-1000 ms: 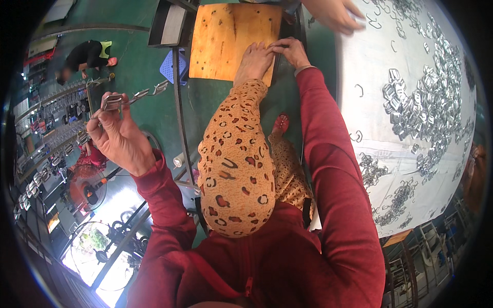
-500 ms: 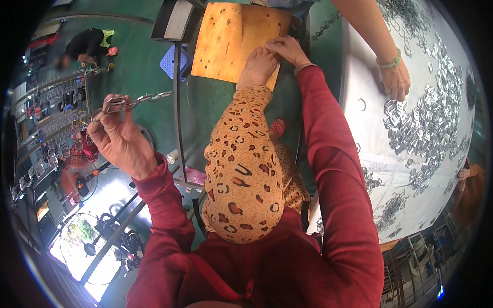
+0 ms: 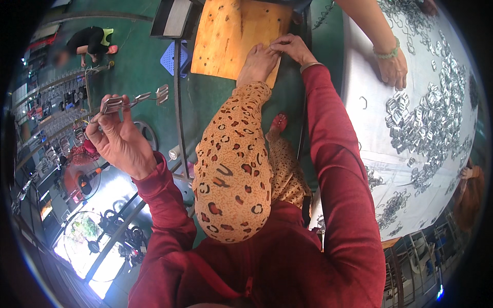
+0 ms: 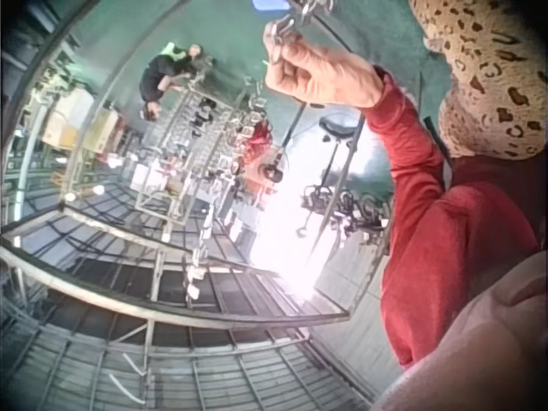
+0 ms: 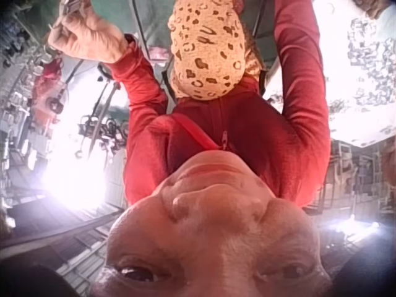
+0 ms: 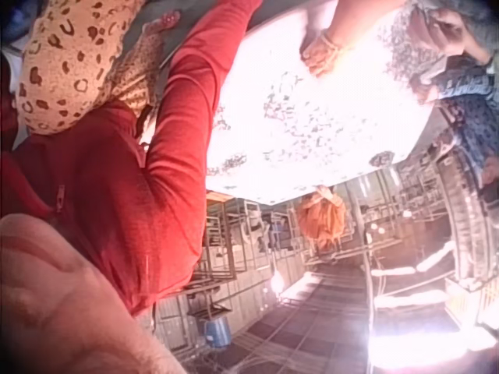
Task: The person picks up small metal pieces from a table and uses pliers to bend or attach them. They repeatedly handle individual pieces, occasionally placing them on a wooden board or back on the table.
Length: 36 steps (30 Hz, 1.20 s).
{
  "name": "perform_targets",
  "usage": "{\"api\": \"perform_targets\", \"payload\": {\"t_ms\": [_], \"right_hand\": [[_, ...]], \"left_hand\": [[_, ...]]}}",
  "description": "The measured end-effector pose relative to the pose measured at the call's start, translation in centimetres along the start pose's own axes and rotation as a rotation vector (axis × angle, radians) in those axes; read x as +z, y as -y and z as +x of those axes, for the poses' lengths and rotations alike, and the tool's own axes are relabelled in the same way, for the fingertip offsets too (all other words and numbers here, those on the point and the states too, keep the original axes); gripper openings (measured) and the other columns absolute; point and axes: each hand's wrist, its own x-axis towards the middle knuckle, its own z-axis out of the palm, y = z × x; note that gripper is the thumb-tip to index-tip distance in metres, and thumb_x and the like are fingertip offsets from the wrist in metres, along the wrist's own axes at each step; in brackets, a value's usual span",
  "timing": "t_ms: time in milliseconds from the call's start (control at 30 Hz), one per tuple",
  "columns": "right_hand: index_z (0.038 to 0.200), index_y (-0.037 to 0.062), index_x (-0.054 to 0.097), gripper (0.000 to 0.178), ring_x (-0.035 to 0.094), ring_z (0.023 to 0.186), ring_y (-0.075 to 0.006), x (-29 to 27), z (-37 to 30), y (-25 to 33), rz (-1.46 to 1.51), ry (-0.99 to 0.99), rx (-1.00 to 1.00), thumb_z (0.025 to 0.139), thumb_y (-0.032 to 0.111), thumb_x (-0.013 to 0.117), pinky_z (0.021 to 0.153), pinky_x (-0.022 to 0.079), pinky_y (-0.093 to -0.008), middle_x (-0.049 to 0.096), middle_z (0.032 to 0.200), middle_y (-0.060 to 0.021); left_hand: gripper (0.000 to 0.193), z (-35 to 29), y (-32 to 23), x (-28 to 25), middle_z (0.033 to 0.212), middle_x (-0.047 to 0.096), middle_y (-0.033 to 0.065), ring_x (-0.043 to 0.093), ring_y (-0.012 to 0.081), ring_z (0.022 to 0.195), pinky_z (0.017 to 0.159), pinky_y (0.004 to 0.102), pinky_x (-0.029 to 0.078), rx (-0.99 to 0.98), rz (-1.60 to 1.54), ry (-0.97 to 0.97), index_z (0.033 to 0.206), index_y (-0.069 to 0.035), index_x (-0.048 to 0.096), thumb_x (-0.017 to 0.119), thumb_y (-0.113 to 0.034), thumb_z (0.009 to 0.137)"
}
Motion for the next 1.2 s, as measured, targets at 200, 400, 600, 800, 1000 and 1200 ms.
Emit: {"api": "perform_targets", "payload": {"t_ms": [200, 400, 600, 800, 1000, 1200], "right_hand": [[0.086, 0.0049, 0.072, 0.021, 0.057, 0.088, -0.0207, -0.3, -0.1, -0.5, -0.046, -0.01, -0.009, 0.07, 0.019, 0.074, 0.081, 0.045, -0.0304, 0.059, 0.093, -0.0106], [0.087, 0.007, 0.072, 0.021, 0.057, 0.091, -0.0207, -0.4, -0.6, 0.8, -0.031, 0.006, 0.019, 0.07, 0.02, 0.074, 0.084, 0.045, -0.0306, 0.059, 0.094, -0.011], [0.087, 0.0088, 0.073, 0.024, 0.055, 0.096, -0.023, -0.9, 0.2, -0.1, -0.135, 0.011, 0.022, 0.068, 0.023, 0.075, 0.088, 0.042, -0.0321, 0.058, 0.095, -0.0115], [0.088, 0.009, 0.073, 0.024, 0.055, 0.097, -0.0228, -0.9, 0.7, 0.7, -0.164, 0.062, 0.041, 0.068, 0.023, 0.074, 0.089, 0.042, -0.0323, 0.061, 0.096, -0.0111], [0.087, 0.0074, 0.071, 0.027, 0.062, 0.081, -0.0252, 1.4, 4.2, 1.2, -0.385, 0.052, -0.038, 0.072, 0.029, 0.065, 0.084, 0.044, -0.0356, 0.067, 0.081, -0.0119], [0.083, -0.0065, 0.064, 0.023, 0.065, 0.062, -0.0208, 4.3, 4.7, 7.4, -0.786, 0.235, 0.213, 0.073, 0.014, 0.065, 0.055, 0.055, -0.0325, 0.066, 0.072, -0.0131]], "left_hand": [[0.011, 0.3, 0.0, 0.4, 0.104, 0.061, 0.0229, 0.06, 0.0277, 0.098, 0.089, 0.0444, 0.047, -0.01, -0.006, 0.026, 0.097, -0.008, 0.053, 0.058, -0.008, 0.088], [0.013, 0.5, 0.4, 0.5, 0.104, 0.061, 0.0227, 0.06, 0.0283, 0.098, 0.09, 0.0451, 0.046, -0.003, -0.019, 0.022, 0.098, -0.008, 0.053, 0.059, -0.008, 0.087], [0.015, 0.6, 0.5, 0.6, 0.104, 0.061, 0.0227, 0.06, 0.0288, 0.097, 0.088, 0.0445, 0.047, 0.008, -0.032, 0.042, 0.1, -0.009, 0.052, 0.059, -0.009, 0.087], [0.014, 0.8, 0.4, 0.3, 0.104, 0.061, 0.0229, 0.06, 0.0296, 0.097, 0.086, 0.044, 0.047, 0.021, -0.029, 0.048, 0.099, -0.009, 0.052, 0.06, -0.009, 0.087], [0.015, 0.9, 0.5, 0.5, 0.102, 0.061, 0.0217, 0.06, 0.0297, 0.097, 0.085, 0.0448, 0.047, 0.034, -0.048, 0.059, 0.099, -0.009, 0.053, 0.06, -0.009, 0.086], [0.016, 0.9, 0.3, 0.0, 0.1, 0.062, 0.0202, 0.06, 0.0306, 0.097, 0.085, 0.0445, 0.047, 0.035, -0.036, 0.044, 0.099, -0.008, 0.053, 0.061, -0.009, 0.086]]}}
